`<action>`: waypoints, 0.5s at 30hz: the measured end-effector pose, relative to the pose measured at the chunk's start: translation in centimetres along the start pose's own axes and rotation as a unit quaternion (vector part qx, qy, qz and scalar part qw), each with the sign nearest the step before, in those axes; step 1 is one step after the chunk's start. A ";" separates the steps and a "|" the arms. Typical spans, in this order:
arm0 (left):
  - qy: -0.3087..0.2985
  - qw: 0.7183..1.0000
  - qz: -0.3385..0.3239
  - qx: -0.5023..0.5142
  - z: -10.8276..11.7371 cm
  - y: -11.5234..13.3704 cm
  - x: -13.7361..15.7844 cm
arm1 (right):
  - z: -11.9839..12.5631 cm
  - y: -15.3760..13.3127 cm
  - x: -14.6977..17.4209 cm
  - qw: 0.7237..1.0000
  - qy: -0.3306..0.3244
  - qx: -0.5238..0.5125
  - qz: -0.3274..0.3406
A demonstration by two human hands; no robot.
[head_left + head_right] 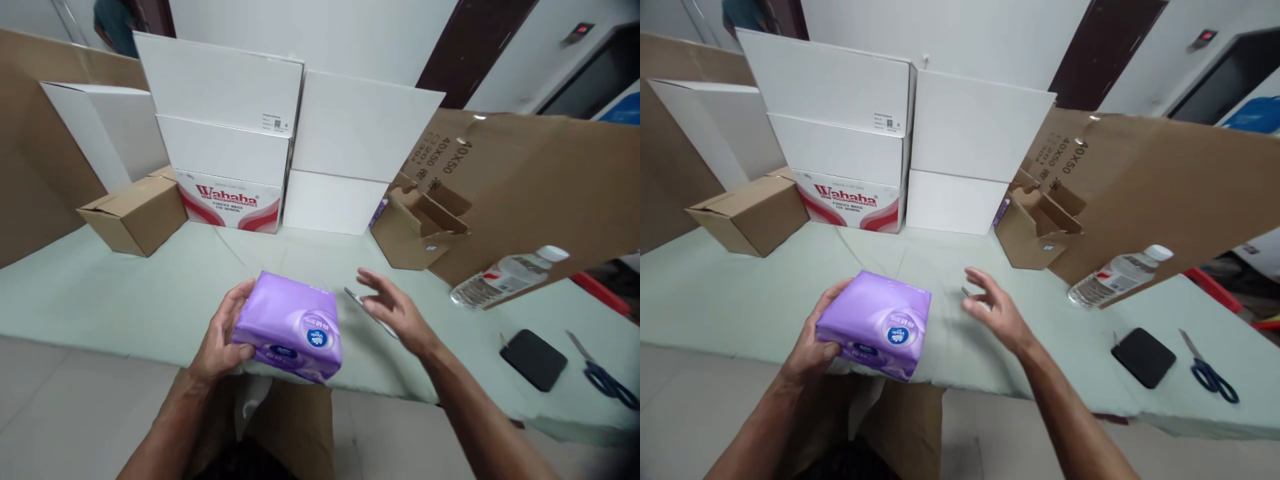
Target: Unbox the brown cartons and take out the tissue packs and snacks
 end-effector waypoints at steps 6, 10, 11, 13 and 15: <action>0.020 0.999 -0.039 -0.008 -0.5 0.8 0.4 | -9.2 -6.0 3.1 0.985 -0.094 -0.129 0.060; 0.005 1.000 -0.019 -0.023 -0.9 1.8 1.2 | -10.5 -7.8 2.2 0.987 -0.055 -0.129 0.075; 0.004 1.000 -0.014 -0.022 -0.8 2.0 1.4 | -10.6 -8.2 2.0 0.987 -0.046 -0.128 0.085; 0.012 1.000 -0.011 -0.008 -0.6 2.3 1.7 | -10.7 -8.9 1.8 0.987 -0.034 -0.122 0.103; 0.019 1.000 -0.012 0.022 -0.4 2.5 1.8 | -10.8 -9.3 1.7 0.986 -0.014 -0.110 0.122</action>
Point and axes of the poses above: each hand's wrist, its own x-axis away from the middle knuckle, its own z-axis out of the back of the hand, y = z × x, the point moved 8 cm from there along -x, towards the middle knuckle, and after that the axes turned 2 degrees about -y, right-handed, at the moved point
